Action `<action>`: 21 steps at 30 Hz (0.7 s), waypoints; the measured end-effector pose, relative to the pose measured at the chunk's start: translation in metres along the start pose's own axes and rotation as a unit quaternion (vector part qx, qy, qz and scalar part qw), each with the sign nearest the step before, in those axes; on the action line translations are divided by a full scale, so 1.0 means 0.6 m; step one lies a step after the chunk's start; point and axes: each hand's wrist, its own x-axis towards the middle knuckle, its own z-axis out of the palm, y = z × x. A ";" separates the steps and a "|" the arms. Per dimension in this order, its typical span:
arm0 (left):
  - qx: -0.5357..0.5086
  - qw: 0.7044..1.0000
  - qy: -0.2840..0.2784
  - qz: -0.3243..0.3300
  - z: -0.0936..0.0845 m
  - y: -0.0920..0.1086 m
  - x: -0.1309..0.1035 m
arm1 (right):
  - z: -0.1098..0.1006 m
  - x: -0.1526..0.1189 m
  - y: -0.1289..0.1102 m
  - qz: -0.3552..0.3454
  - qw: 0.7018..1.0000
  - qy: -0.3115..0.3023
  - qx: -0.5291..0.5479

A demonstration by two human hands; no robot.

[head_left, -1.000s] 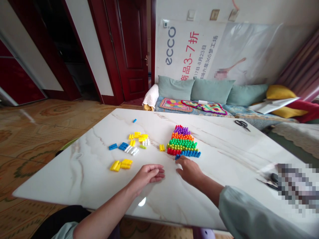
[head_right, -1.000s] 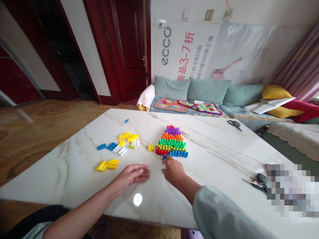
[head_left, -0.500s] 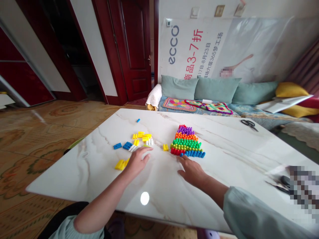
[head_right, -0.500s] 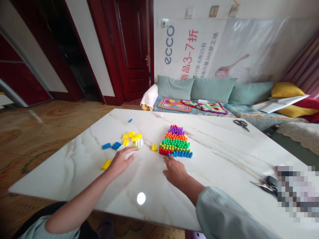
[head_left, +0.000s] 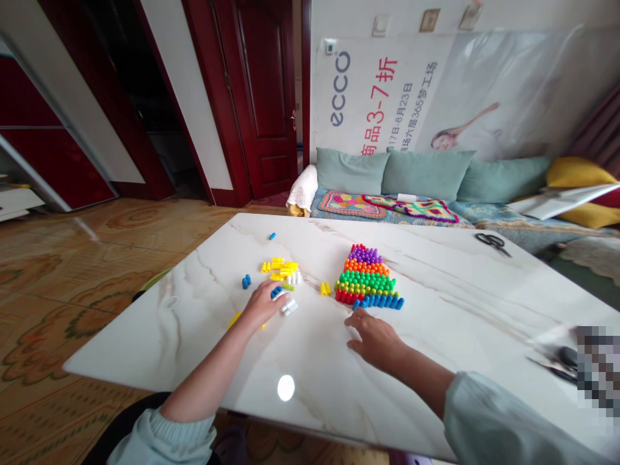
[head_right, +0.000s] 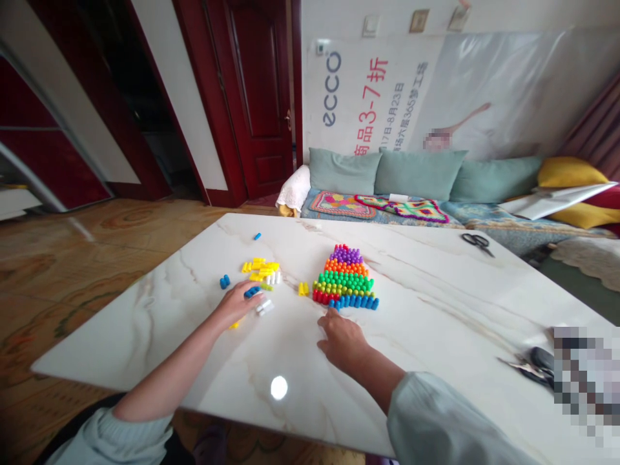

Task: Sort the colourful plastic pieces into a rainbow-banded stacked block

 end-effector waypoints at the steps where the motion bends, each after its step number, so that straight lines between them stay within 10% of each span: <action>1: -0.009 1.000 -0.004 0.008 -0.002 0.001 0.000 | 0.000 0.000 0.000 -0.001 1.000 -0.001 0.001; 8: 0.037 0.995 0.084 -0.033 -0.048 -0.028 0.020 | -0.003 0.001 -0.001 -0.002 1.000 -0.007 0.002; 21: 0.070 0.995 0.030 0.059 -0.030 -0.001 0.003 | -0.004 -0.004 -0.002 -0.002 1.000 -0.008 0.004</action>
